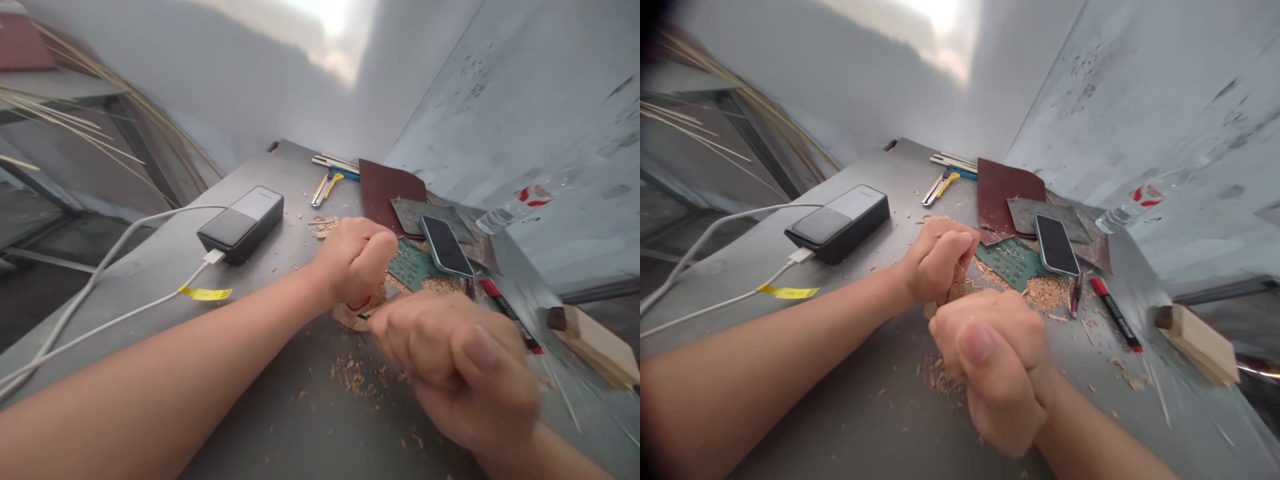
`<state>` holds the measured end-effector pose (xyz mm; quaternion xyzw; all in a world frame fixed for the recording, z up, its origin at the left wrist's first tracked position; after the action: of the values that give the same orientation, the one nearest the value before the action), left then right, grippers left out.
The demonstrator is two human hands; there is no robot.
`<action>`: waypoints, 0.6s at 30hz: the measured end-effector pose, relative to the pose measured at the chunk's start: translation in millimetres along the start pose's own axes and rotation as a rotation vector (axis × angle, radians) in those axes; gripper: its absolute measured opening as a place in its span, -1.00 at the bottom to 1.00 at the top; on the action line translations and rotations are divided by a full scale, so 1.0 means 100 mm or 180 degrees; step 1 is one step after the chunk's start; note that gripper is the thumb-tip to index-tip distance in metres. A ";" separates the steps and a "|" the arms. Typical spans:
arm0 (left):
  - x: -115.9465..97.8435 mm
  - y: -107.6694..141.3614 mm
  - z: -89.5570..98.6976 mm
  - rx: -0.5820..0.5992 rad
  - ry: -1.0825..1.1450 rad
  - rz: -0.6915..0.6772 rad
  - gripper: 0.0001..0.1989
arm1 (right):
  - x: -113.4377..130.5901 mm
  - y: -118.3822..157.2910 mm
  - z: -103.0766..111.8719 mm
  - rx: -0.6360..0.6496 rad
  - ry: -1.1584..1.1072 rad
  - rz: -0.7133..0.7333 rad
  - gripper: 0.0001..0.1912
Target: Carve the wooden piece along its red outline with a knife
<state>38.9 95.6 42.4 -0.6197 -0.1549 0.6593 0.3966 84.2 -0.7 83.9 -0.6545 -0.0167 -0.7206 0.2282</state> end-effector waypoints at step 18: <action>-0.04 0.00 0.00 0.0037 -0.0105 -0.0096 -0.66 | -0.03 -0.01 -0.05 0.0134 -0.0182 0.0015 -0.43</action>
<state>38.9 93.0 45.1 -0.6040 -0.1669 0.6643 0.4075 79.8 -0.7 80.3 -0.6699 -0.0368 -0.7006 0.2431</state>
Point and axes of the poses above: each hand's wrist, its own y-axis away from the middle knuckle, its own z-axis out of the back of the hand, x = y × z, the point moved 9 cm from there along -y, towards the middle knuckle, and after that the axes turned 9 degrees about -z, right-handed, at the moved point
